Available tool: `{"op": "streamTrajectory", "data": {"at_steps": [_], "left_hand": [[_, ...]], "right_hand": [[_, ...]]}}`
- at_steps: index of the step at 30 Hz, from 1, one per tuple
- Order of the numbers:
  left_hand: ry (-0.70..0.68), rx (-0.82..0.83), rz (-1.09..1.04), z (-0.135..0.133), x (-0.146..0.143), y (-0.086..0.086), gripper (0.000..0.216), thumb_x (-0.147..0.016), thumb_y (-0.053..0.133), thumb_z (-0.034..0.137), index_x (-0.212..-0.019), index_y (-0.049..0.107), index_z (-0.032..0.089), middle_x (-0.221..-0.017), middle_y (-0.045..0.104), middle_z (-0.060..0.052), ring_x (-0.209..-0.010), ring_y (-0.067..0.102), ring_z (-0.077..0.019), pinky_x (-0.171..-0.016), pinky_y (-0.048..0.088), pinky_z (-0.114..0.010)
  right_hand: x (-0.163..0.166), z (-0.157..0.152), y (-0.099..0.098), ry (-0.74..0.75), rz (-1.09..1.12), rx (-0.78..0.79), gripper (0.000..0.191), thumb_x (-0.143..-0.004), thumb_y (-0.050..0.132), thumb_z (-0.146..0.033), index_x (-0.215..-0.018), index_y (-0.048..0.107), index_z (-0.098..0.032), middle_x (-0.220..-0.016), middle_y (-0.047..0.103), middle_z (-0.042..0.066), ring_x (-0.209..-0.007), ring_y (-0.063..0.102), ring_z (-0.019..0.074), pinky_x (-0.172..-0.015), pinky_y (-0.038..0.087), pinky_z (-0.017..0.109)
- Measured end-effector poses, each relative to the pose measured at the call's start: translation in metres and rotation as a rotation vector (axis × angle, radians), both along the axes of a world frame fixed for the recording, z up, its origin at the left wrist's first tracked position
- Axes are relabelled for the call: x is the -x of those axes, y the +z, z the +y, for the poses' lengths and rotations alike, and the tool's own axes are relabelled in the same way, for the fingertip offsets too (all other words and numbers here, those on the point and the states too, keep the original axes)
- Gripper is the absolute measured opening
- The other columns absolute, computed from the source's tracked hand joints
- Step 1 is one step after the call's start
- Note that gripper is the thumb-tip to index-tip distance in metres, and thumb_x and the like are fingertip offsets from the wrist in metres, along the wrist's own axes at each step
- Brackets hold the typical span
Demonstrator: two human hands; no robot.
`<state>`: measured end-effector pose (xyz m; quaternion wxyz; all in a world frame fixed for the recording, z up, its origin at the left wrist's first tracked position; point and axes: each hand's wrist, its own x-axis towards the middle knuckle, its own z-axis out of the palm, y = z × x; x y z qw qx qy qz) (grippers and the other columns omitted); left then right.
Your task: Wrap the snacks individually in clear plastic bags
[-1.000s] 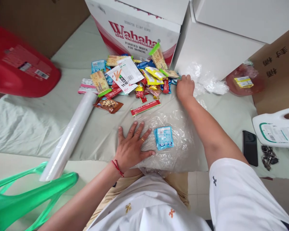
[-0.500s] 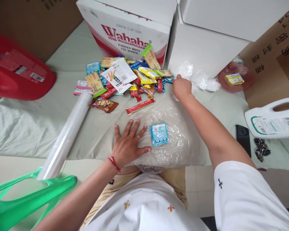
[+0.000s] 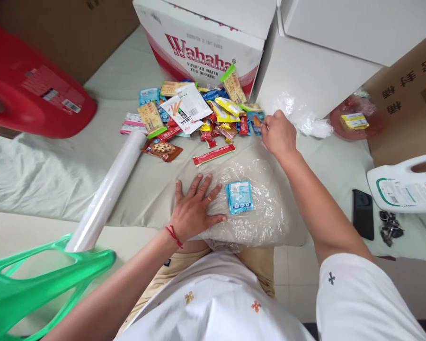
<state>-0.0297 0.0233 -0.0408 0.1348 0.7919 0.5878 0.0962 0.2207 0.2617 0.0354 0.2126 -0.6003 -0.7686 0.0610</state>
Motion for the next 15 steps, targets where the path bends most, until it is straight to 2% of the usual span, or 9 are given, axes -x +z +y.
{"op": "streamTrajectory", "data": {"at_steps": [2, 4, 6, 8, 11, 15], "left_hand": [[0.001, -0.002, 0.000, 0.000, 0.000, 0.000, 0.090, -0.086, 0.055, 0.081, -0.161, 0.039, 0.035, -0.173, 0.025, -0.010, -0.159, 0.020, -0.0444, -0.121, -0.005, -0.080], [-0.001, -0.001, 0.001, 0.000, 0.000, 0.001, 0.089, -0.086, 0.055, 0.081, -0.161, 0.041, 0.035, -0.173, 0.025, -0.010, -0.159, 0.021, -0.0442, -0.121, -0.006, -0.079], [-0.004, -0.003, 0.003, 0.001, -0.001, 0.001, 0.088, -0.086, 0.056, 0.080, -0.160, 0.041, 0.035, -0.173, 0.026, -0.010, -0.159, 0.021, -0.0446, -0.121, -0.006, -0.079], [-0.006, -0.007, 0.007, 0.001, -0.002, 0.002, 0.088, -0.086, 0.057, 0.079, -0.160, 0.041, 0.035, -0.173, 0.026, -0.011, -0.159, 0.021, -0.0453, -0.120, -0.005, -0.080], [-0.002, -0.012, 0.017, 0.001, -0.002, 0.003, 0.088, -0.085, 0.059, 0.077, -0.160, 0.041, 0.035, -0.172, 0.027, -0.011, -0.159, 0.021, -0.0458, -0.120, -0.004, -0.081], [-0.009, -0.035, 0.007, 0.000, -0.002, 0.002, 0.087, -0.086, 0.059, 0.076, -0.160, 0.042, 0.033, -0.172, 0.028, -0.013, -0.158, 0.024, -0.0459, -0.119, -0.001, -0.082]], "right_hand": [[-0.011, -0.045, 0.010, 0.048, 0.168, 0.160, 0.030, -0.091, 0.062, -0.047, -0.077, 0.064, -0.020, -0.080, 0.061, 0.005, -0.077, 0.055, 0.0201, -0.072, 0.042, 0.033], [-0.019, -0.090, 0.011, 0.113, 0.388, 0.407, 0.035, -0.089, 0.061, -0.053, -0.077, 0.064, -0.020, -0.076, 0.062, 0.002, -0.072, 0.053, 0.0170, -0.070, 0.042, 0.030], [-0.022, -0.129, 0.006, 0.149, 0.558, 0.600, 0.040, -0.086, 0.063, -0.058, -0.078, 0.064, -0.019, -0.074, 0.062, 0.000, -0.069, 0.052, 0.0149, -0.068, 0.041, 0.028], [-0.021, -0.157, -0.004, 0.142, 0.649, 0.715, 0.043, -0.084, 0.065, -0.061, -0.076, 0.063, -0.019, -0.072, 0.062, -0.001, -0.068, 0.051, 0.0137, -0.067, 0.040, 0.027], [-0.019, -0.176, -0.020, 0.107, 0.655, 0.780, 0.045, -0.083, 0.065, -0.062, -0.074, 0.062, -0.019, -0.070, 0.061, -0.002, -0.066, 0.050, 0.0133, -0.066, 0.040, 0.027], [-0.016, -0.180, -0.033, 0.047, 0.475, 0.704, 0.042, -0.089, 0.058, -0.059, -0.077, 0.065, -0.019, -0.068, 0.060, -0.001, -0.063, 0.050, 0.0143, -0.061, 0.037, 0.028]]}}
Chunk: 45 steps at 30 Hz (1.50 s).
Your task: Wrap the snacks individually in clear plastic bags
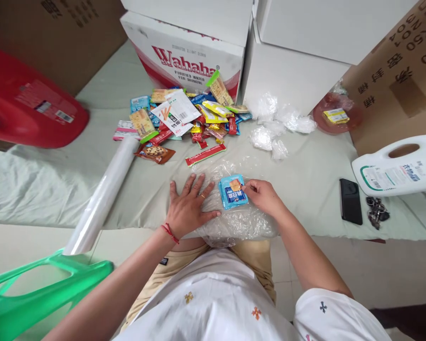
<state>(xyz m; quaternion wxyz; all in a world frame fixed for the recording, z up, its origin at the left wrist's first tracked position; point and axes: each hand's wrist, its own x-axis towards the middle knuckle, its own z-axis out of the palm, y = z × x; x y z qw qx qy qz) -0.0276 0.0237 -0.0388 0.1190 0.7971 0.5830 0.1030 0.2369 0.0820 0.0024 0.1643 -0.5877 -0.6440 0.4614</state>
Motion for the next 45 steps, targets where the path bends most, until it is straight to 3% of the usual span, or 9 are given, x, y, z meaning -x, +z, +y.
{"op": "streamTrajectory", "data": {"at_steps": [6, 11, 14, 20, 24, 28, 36, 41, 45], "left_hand": [[0.026, -0.064, -0.081, -0.004, 0.005, -0.003, 0.074, -0.096, 0.052, 0.066, -0.159, 0.043, 0.030, -0.170, 0.032, -0.014, -0.156, 0.032, -0.0417, -0.122, 0.005, -0.077], [0.189, -0.135, -0.209, -0.001, 0.008, -0.008, 0.063, -0.101, 0.047, 0.052, -0.154, 0.048, 0.019, -0.167, 0.037, -0.020, -0.155, 0.034, -0.0379, -0.124, 0.021, -0.068], [0.329, -0.171, -0.303, 0.011, 0.006, -0.008, 0.073, -0.096, 0.055, 0.056, -0.153, 0.045, 0.013, -0.164, 0.039, -0.025, -0.152, 0.038, -0.0399, -0.121, 0.034, -0.061], [0.502, 0.032, -0.367, 0.059, 0.002, 0.010, 0.094, -0.083, 0.069, 0.061, -0.154, 0.038, 0.010, -0.145, 0.057, -0.025, -0.132, 0.058, -0.0397, -0.108, 0.048, -0.053], [0.484, 0.262, -0.342, 0.088, 0.009, 0.031, 0.054, -0.080, 0.074, 0.048, -0.121, 0.064, 0.014, -0.106, 0.072, -0.014, -0.101, 0.068, -0.0314, -0.088, 0.052, -0.040], [0.504, 0.315, -0.509, 0.103, 0.008, 0.050, 0.015, -0.075, 0.073, 0.024, -0.081, 0.061, 0.017, -0.075, 0.064, -0.002, -0.071, 0.058, -0.0163, -0.070, 0.044, -0.029], [0.532, 0.633, -0.868, 0.133, -0.045, 0.066, 0.018, -0.080, 0.068, 0.019, -0.074, 0.051, 0.019, -0.054, 0.058, 0.002, -0.041, 0.042, -0.0073, -0.044, 0.029, -0.020], [0.550, 0.750, -0.912, 0.148, -0.076, 0.059, 0.021, -0.082, 0.072, 0.024, -0.083, 0.051, 0.020, -0.062, 0.066, -0.002, -0.041, 0.049, -0.0088, -0.043, 0.028, -0.020], [0.442, 0.790, -0.973, 0.140, -0.080, 0.045, 0.024, -0.078, 0.073, 0.025, -0.089, 0.053, 0.019, -0.081, 0.071, -0.005, -0.067, 0.070, -0.0146, -0.059, 0.049, -0.023]], "right_hand": [[0.012, -0.039, 0.010, -0.123, -0.307, -0.493, 0.029, -0.101, 0.052, -0.042, -0.106, 0.070, -0.020, -0.092, 0.069, 0.006, -0.076, 0.062, 0.0193, -0.071, 0.046, 0.033], [0.030, -0.114, 0.006, 0.228, -0.198, -0.760, 0.042, -0.099, 0.063, -0.051, -0.127, 0.063, -0.020, -0.112, 0.069, 0.012, -0.099, 0.064, 0.0249, -0.087, 0.053, 0.039], [0.045, -0.144, -0.012, 0.397, -0.293, -0.841, 0.071, -0.089, 0.076, -0.054, -0.146, 0.052, -0.019, -0.136, 0.063, 0.016, -0.109, 0.059, 0.0293, -0.096, 0.050, 0.046], [0.072, -0.149, -0.046, 0.433, -0.376, -0.871, 0.054, -0.099, 0.066, -0.031, -0.150, 0.051, -0.026, -0.143, 0.063, 0.010, -0.102, 0.058, 0.0261, -0.087, 0.047, 0.045], [0.075, -0.144, -0.049, 0.336, -0.327, -0.848, 0.027, -0.099, 0.059, -0.018, -0.123, 0.068, -0.028, -0.109, 0.074, 0.007, -0.088, 0.058, 0.0252, -0.078, 0.044, 0.043], [0.063, -0.144, -0.035, 0.097, -0.076, -0.753, 0.019, -0.100, 0.051, -0.020, -0.106, 0.069, -0.026, -0.096, 0.071, 0.008, -0.089, 0.061, 0.0248, -0.080, 0.049, 0.041], [0.019, -0.148, -0.023, -0.510, 0.188, -0.291, 0.022, -0.098, 0.058, -0.048, -0.096, 0.061, -0.026, -0.072, 0.062, 0.000, -0.060, 0.054, 0.0183, -0.058, 0.045, 0.031], [0.000, -0.148, -0.032, -0.562, 0.224, -0.132, 0.028, -0.095, 0.057, -0.051, -0.086, 0.062, -0.025, -0.076, 0.070, 0.003, -0.073, 0.066, 0.0221, -0.071, 0.052, 0.034], [-0.006, -0.152, -0.036, -0.516, 0.196, -0.031, 0.031, -0.094, 0.058, -0.051, -0.078, 0.064, -0.025, -0.072, 0.070, 0.003, -0.070, 0.066, 0.0221, -0.071, 0.052, 0.034]]}}
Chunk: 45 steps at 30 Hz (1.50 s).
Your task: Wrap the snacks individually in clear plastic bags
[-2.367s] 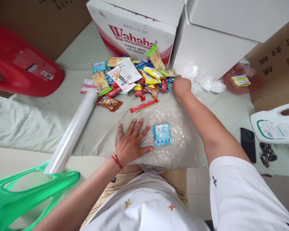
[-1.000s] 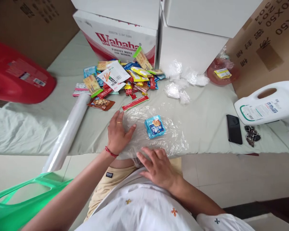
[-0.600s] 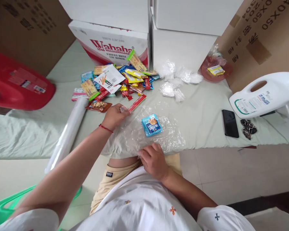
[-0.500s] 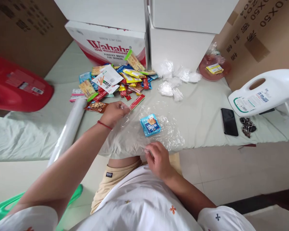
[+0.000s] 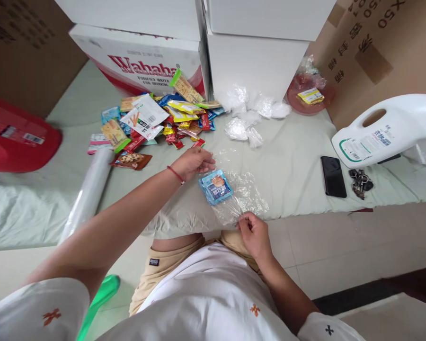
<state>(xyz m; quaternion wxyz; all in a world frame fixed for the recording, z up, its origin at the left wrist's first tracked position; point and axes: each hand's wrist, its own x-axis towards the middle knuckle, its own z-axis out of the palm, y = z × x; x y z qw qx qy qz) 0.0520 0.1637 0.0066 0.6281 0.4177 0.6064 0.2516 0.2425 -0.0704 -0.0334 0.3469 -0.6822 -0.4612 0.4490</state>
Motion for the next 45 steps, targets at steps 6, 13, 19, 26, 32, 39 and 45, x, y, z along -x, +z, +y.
{"op": "streamTrajectory", "data": {"at_steps": [6, 13, 19, 26, 32, 39, 45], "left_hand": [[-0.377, -0.659, 0.146, -0.038, 0.018, -0.004, 0.022, -0.074, 0.058, 0.016, -0.093, 0.068, 0.019, -0.141, 0.064, -0.013, -0.133, 0.058, -0.0277, -0.109, 0.050, -0.047], [-0.680, -1.067, 0.528, -0.071, 0.017, -0.009, 0.029, -0.092, 0.055, 0.018, -0.104, 0.080, 0.028, -0.126, 0.075, -0.005, -0.131, 0.055, -0.0290, -0.112, 0.034, -0.055], [-0.733, -1.063, 0.536, -0.071, 0.008, -0.022, 0.033, -0.095, 0.054, 0.019, -0.107, 0.082, 0.032, -0.121, 0.076, -0.004, -0.130, 0.053, -0.0285, -0.110, 0.030, -0.051], [-0.670, -1.000, 0.667, -0.070, 0.002, -0.017, 0.023, -0.091, 0.061, 0.027, -0.093, 0.084, 0.026, -0.105, 0.065, -0.011, -0.106, 0.049, -0.0303, -0.088, 0.034, -0.047], [-0.627, -0.942, 0.679, -0.073, -0.002, -0.017, 0.023, -0.091, 0.060, 0.026, -0.092, 0.084, 0.025, -0.096, 0.066, -0.011, -0.101, 0.050, -0.0305, -0.083, 0.035, -0.047], [-0.479, -0.738, 0.649, -0.070, 0.000, -0.023, 0.019, -0.083, 0.061, 0.022, -0.079, 0.079, 0.017, -0.082, 0.070, -0.010, -0.093, 0.060, -0.0294, -0.085, 0.044, -0.046], [-0.179, -0.397, 0.009, -0.053, 0.031, -0.031, 0.032, -0.079, 0.063, 0.033, -0.105, 0.074, 0.017, -0.092, 0.076, -0.006, -0.087, 0.069, -0.0221, -0.081, 0.054, -0.036]], "right_hand": [[-0.019, 0.001, 0.023, 0.128, -0.077, 0.038, 0.046, -0.098, 0.053, -0.061, -0.071, 0.061, -0.025, -0.063, 0.063, 0.001, -0.058, 0.057, 0.0202, -0.059, 0.044, 0.032], [-0.050, 0.070, 0.025, 0.006, -0.735, -0.212, 0.044, -0.102, 0.044, -0.055, -0.101, 0.072, -0.021, -0.100, 0.071, 0.014, -0.097, 0.056, 0.0309, -0.085, 0.046, 0.042], [-0.035, 0.137, 0.005, 0.088, -0.782, -0.175, 0.026, -0.091, 0.059, -0.043, -0.096, 0.069, -0.019, -0.102, 0.066, 0.016, -0.102, 0.053, 0.0330, -0.093, 0.044, 0.048], [-0.032, 0.152, 0.027, 0.140, -0.184, -0.097, 0.020, -0.082, 0.061, -0.043, -0.081, 0.056, -0.024, -0.081, 0.067, 0.002, -0.065, 0.052, 0.0159, -0.061, 0.040, 0.029], [-0.004, 0.126, 0.046, 0.175, 0.096, -0.065, 0.027, -0.084, 0.063, -0.047, -0.082, 0.049, -0.024, -0.127, 0.071, 0.007, -0.050, 0.042, 0.0068, -0.048, 0.033, 0.026], [0.040, 0.094, 0.033, 0.332, -0.183, -0.228, 0.009, -0.095, 0.049, -0.031, -0.089, 0.051, -0.025, -0.150, 0.060, 0.009, -0.071, 0.065, 0.0140, -0.063, 0.049, 0.031], [0.059, 0.087, 0.016, 0.485, -0.651, -0.294, 0.025, -0.101, 0.041, -0.021, -0.113, 0.062, -0.020, -0.163, 0.046, 0.012, -0.141, 0.055, 0.0292, -0.082, 0.060, 0.038]]}}
